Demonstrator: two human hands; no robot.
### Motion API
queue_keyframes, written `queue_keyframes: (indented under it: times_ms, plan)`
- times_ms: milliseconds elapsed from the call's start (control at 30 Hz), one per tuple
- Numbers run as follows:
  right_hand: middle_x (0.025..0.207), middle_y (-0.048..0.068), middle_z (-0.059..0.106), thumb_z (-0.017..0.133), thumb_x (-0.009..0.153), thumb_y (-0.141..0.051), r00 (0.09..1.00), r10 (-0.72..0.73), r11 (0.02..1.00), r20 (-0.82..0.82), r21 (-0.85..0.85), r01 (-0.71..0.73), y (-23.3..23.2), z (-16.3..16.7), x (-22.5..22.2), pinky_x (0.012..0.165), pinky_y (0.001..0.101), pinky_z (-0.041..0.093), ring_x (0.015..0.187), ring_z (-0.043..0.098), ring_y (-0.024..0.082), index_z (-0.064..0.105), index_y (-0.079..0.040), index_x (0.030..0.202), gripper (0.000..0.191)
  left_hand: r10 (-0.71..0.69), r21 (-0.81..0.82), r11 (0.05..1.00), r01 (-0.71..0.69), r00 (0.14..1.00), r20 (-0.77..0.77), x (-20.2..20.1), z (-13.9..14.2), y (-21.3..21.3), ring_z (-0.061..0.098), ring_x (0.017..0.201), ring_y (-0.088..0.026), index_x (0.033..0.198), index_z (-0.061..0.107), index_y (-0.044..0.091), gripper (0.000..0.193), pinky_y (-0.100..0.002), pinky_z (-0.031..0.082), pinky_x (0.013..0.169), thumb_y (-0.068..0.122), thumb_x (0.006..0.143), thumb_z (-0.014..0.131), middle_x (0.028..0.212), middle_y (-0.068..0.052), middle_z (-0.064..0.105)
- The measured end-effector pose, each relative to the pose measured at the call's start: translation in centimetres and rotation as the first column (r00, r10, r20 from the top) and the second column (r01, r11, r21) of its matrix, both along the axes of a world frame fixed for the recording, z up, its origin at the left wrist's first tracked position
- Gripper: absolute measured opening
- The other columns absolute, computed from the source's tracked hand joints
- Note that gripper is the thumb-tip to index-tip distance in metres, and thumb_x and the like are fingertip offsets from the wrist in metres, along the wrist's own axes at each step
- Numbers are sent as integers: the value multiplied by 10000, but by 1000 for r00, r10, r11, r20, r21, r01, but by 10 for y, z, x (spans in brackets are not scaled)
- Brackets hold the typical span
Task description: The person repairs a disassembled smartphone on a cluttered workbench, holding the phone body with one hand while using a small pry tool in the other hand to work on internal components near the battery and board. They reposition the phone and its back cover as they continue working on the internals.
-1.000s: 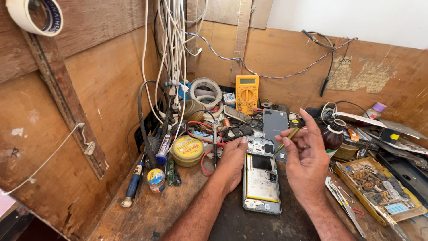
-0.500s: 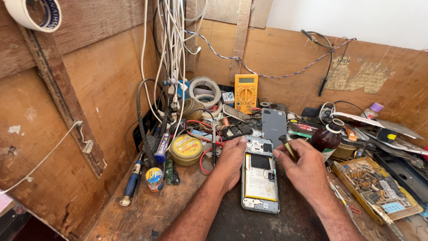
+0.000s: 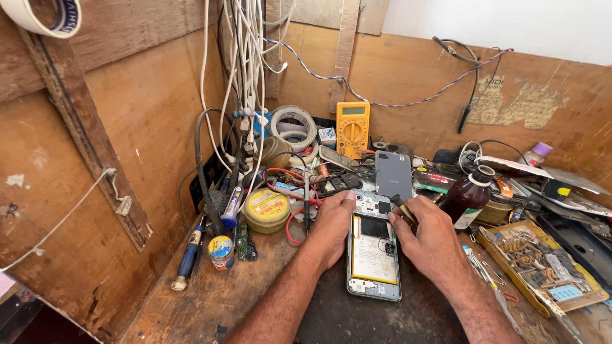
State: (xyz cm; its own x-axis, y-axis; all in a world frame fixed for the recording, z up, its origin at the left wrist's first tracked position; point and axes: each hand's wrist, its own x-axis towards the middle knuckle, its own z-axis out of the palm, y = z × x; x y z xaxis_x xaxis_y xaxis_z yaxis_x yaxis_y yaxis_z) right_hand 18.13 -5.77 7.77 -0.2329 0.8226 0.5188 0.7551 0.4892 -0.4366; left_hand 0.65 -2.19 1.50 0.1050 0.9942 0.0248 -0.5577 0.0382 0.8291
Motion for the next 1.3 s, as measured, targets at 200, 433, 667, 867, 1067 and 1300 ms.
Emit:
queue_keyframes:
  times_ms: [200,433,667,867,1067,1300]
  plan:
    - [942,192,648,674,908,-223,983,-110,991,144,-60,120,-8,9,-7,726,499,524,825,670,393,648,3,1008,248,15,81,997,-8,996,-89,-1,-3,0,640,898,-135,1173,650,-41,372,-312,531,837,259,1094,446,1018,-83,700]
    - [1000,202,641,626,943,-236,959,-138,987,247,-44,154,-16,12,-9,741,523,537,862,681,404,580,-8,1057,259,64,139,990,-36,978,-199,0,-7,1,621,913,-120,1156,660,-37,356,-296,520,839,238,1086,446,1017,-70,698]
    - [944,155,684,661,952,-249,990,-127,979,57,-154,135,-1,-1,2,716,425,544,808,689,278,652,-1,1073,275,-14,99,995,20,998,-57,3,-11,5,637,915,-127,1151,655,-22,330,-302,527,849,227,1081,449,1025,-70,702]
    - [994,91,631,592,993,-154,866,22,971,-499,-197,-138,5,-2,14,616,292,490,742,570,147,615,-41,1336,362,-36,29,999,36,999,6,3,-10,7,667,959,-152,1156,656,-29,323,-313,531,883,211,1077,456,1066,-92,717]
    - [1042,116,750,530,1065,-73,792,169,985,-587,68,-159,-5,9,7,751,256,571,942,703,156,611,6,1233,203,-88,0,996,88,992,95,2,-8,8,679,988,-176,1160,661,-16,320,-335,534,910,186,1067,431,1086,-98,722]
    - [1090,163,741,615,1019,28,718,244,966,-651,228,-122,-14,17,-7,881,349,653,1029,743,201,569,61,1213,202,-103,20,995,101,983,150,0,-14,11,670,970,-185,1123,635,-32,273,-361,538,906,151,1085,436,1065,-106,705]
